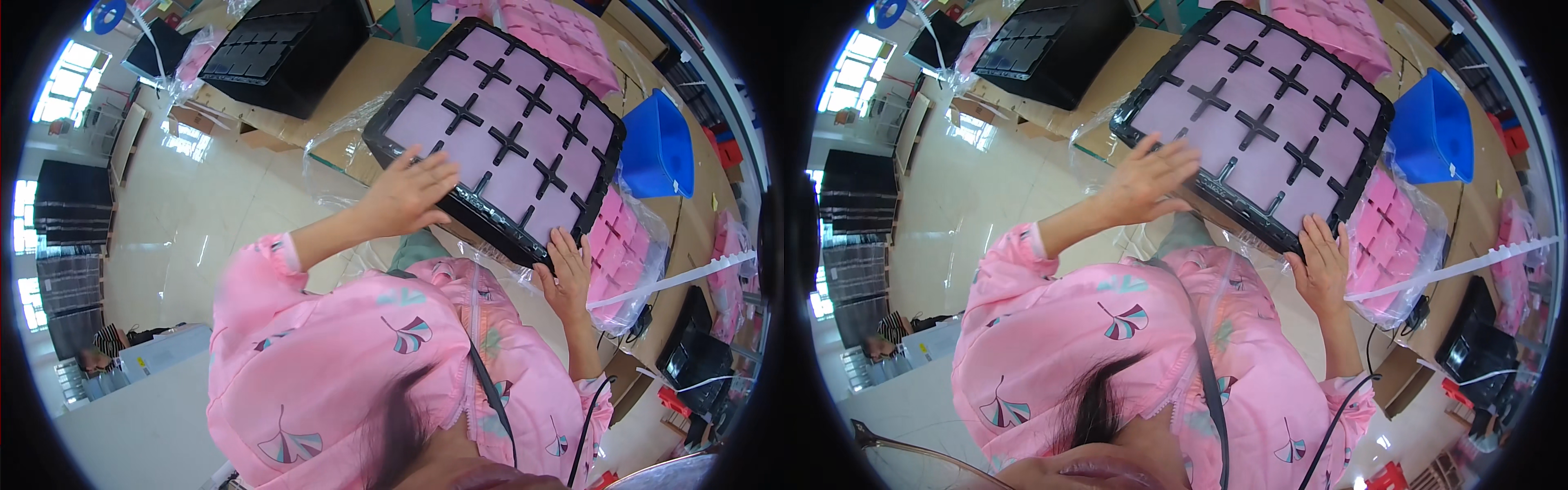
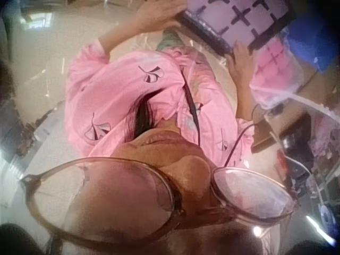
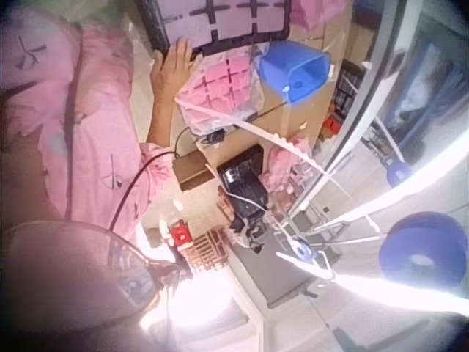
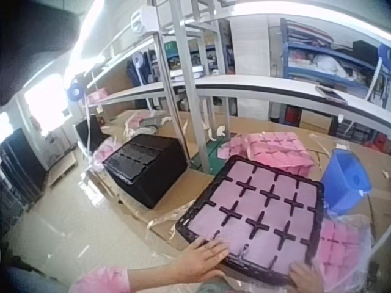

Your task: The recorder applies adhesive pads to a black plastic tray and then attaches a pink foam protection sheet.

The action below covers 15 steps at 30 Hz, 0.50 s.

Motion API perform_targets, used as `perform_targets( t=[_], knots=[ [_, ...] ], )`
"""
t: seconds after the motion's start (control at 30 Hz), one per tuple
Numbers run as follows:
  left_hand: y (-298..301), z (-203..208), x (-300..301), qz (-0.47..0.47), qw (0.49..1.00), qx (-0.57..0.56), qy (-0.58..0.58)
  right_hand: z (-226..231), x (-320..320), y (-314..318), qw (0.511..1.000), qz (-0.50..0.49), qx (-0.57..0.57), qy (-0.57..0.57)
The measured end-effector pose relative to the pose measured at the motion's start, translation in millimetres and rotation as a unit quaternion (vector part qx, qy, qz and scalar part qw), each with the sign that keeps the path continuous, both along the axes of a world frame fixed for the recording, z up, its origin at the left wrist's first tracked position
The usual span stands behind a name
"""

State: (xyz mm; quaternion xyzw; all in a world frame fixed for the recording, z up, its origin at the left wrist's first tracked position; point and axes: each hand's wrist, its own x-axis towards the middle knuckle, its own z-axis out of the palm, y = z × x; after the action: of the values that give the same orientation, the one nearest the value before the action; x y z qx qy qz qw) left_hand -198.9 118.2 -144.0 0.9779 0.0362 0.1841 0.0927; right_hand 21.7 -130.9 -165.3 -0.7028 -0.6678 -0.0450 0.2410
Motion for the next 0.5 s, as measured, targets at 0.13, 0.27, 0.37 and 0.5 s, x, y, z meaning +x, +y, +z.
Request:
perform_targets(
  t=[0.13, 0.27, 0.37, 0.5],
  knots=[
    [-23.4, -23.8, 22.6, -0.007, 1.000, -0.017, -0.023, 0.5, -3.8, 2.4, 1.000, 0.002, 0.028, 0.010],
    [-28.0, -31.9, 31.5, 0.025, 0.998, -0.017, -0.048, 3.9, -6.6, 1.5, 0.999, -0.002, 0.052, 0.013],
    [-28.6, -28.5, 31.2, 0.032, 0.997, -0.011, -0.071, 17.7, -6.8, 4.3, 0.998, 0.001, 0.064, 0.013],
    [-22.7, -16.1, 38.6, 0.030, 0.990, -0.005, -0.135, 45.8, -11.6, 7.1, 0.999, 0.018, 0.049, 0.003]
  ],
)
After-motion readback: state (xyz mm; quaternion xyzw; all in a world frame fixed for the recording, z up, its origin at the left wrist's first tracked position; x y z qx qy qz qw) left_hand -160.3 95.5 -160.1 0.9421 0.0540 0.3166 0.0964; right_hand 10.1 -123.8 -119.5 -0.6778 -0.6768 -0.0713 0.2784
